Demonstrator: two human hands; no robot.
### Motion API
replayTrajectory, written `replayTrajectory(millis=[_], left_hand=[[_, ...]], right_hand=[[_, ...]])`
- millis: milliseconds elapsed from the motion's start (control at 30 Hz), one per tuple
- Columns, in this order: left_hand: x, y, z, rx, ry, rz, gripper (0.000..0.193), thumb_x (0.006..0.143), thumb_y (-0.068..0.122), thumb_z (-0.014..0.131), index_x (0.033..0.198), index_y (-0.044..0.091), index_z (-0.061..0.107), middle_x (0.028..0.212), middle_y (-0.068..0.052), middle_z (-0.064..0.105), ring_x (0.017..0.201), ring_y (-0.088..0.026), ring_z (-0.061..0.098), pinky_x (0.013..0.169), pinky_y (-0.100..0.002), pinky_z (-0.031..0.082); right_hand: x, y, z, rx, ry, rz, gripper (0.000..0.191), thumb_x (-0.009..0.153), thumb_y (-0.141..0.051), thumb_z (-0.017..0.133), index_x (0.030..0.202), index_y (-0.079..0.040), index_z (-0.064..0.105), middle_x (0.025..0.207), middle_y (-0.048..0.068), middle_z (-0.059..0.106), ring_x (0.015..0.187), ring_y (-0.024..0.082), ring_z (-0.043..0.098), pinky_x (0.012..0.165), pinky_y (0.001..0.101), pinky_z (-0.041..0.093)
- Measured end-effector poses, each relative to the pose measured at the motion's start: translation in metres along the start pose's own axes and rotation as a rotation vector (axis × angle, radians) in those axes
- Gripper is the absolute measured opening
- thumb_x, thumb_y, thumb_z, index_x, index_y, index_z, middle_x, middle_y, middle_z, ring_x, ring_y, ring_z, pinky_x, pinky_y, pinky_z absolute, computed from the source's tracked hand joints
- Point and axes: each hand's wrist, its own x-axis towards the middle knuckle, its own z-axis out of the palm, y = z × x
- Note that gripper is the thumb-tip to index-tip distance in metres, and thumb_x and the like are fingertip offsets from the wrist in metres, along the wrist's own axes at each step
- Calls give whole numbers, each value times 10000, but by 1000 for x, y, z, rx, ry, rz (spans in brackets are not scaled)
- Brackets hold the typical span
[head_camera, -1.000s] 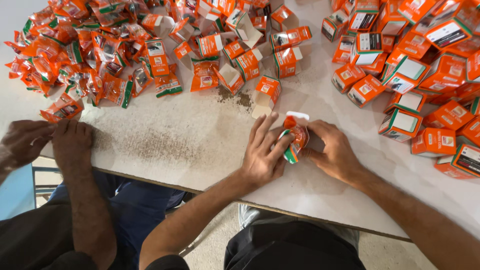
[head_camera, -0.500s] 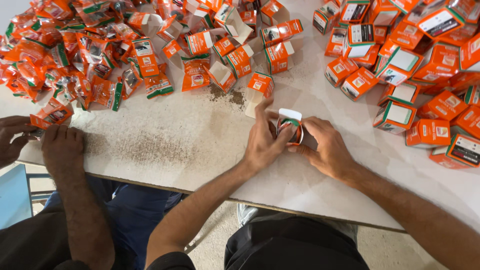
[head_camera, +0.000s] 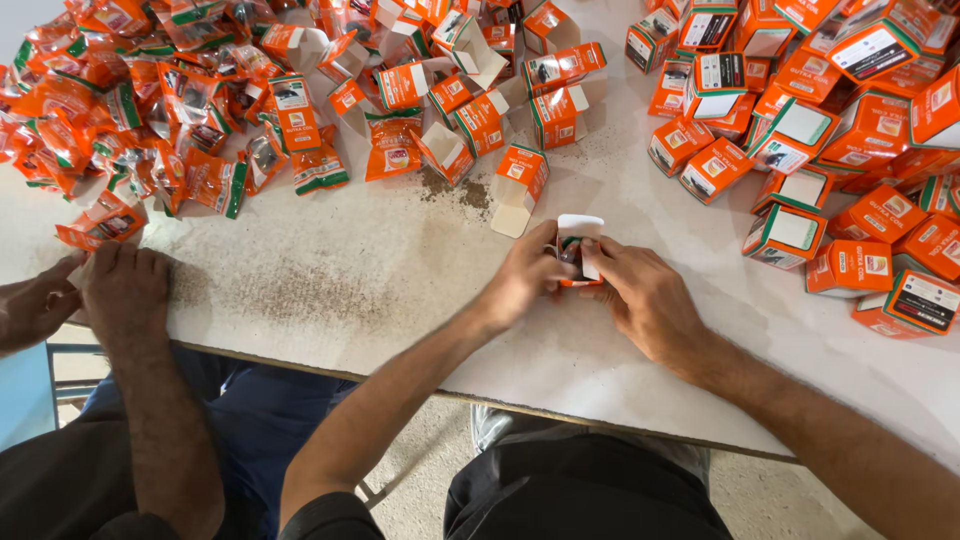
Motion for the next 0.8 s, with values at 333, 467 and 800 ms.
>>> replayTrajectory(millis=[333, 467, 800], left_hand=[[7, 4, 3, 296, 62, 57, 165, 940, 95, 628, 1073, -2, 623, 936, -131, 670, 817, -236, 639, 694, -440, 550], [-10, -3, 16, 697, 172, 648, 309, 953, 3, 615, 1261, -4, 632, 1219, -155, 675, 1197, -340, 641, 1039, -422, 539], [-23, -3, 4, 822, 6, 766, 320, 902, 74, 780, 1184, 28, 636, 1391, -125, 645, 1423, -365, 562, 1176, -449, 513]], right_hand=[[3, -4, 3, 47, 46, 94, 420, 778, -79, 833, 1117, -10, 595, 1173, 188, 703, 1011, 388, 688, 849, 465, 552], [-1, -3, -1, 47, 5, 114, 409, 780, -132, 865, 1068, -51, 586, 1107, 167, 720, 960, 379, 696, 811, 461, 552], [-1, -6, -7, 79, -15, 45, 696, 793, -102, 826, 1379, -9, 463, 1225, 196, 682, 1015, 389, 682, 830, 467, 548]])
